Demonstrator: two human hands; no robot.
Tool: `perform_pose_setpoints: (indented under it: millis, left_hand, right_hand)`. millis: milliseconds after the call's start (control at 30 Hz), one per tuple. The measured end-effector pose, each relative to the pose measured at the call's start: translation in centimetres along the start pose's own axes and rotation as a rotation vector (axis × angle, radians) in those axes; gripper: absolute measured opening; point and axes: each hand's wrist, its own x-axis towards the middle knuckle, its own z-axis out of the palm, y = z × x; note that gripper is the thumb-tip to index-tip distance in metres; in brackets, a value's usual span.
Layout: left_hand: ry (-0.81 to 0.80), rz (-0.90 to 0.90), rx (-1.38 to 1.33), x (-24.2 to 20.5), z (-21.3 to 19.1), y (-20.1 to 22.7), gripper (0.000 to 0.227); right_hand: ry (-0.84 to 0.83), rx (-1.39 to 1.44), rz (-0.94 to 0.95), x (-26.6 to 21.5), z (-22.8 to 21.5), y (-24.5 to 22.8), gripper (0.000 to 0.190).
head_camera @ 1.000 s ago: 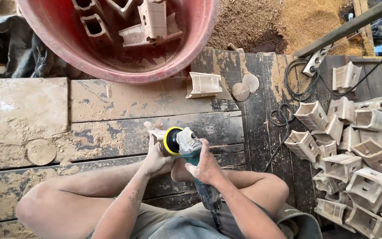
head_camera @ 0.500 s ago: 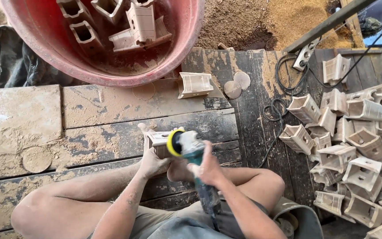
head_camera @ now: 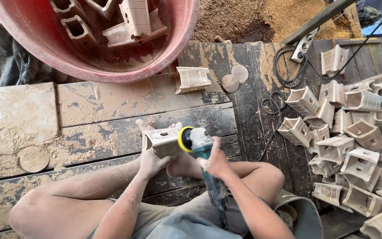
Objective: Sanding small wooden components using a handheld power sander while sitting on the floor.
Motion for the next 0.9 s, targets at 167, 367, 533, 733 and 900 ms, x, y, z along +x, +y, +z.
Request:
perform_pose_setpoints:
  millis: [167, 367, 533, 733, 900]
  left_hand:
    - [0.030, 0.142, -0.079, -0.9, 0.3, -0.1, 0.026]
    - [-0.137, 0.493, -0.715, -5.1, -5.2, 11.5, 0.095]
    - [-0.066, 0.376, -0.132, -3.5, -1.3, 4.2, 0.052]
    - [0.057, 0.120, 0.086, -2.7, 0.9, 0.3, 0.040]
    - [0.058, 0.095, 0.095, -2.3, 1.8, -2.3, 0.049]
  right_hand:
    - [0.083, 0.032, 0.024, -1.4, -1.4, -0.2, 0.085]
    - [-0.222, -0.006, -0.259, -5.4, 1.3, -6.4, 0.081]
    - [-0.203, -0.079, -0.210, -3.6, 0.8, -4.4, 0.083]
    - [0.009, -0.075, 0.009, -1.8, -1.8, 0.0, 0.084]
    - [0.035, 0.005, 0.019, -3.9, -0.2, -1.2, 0.086]
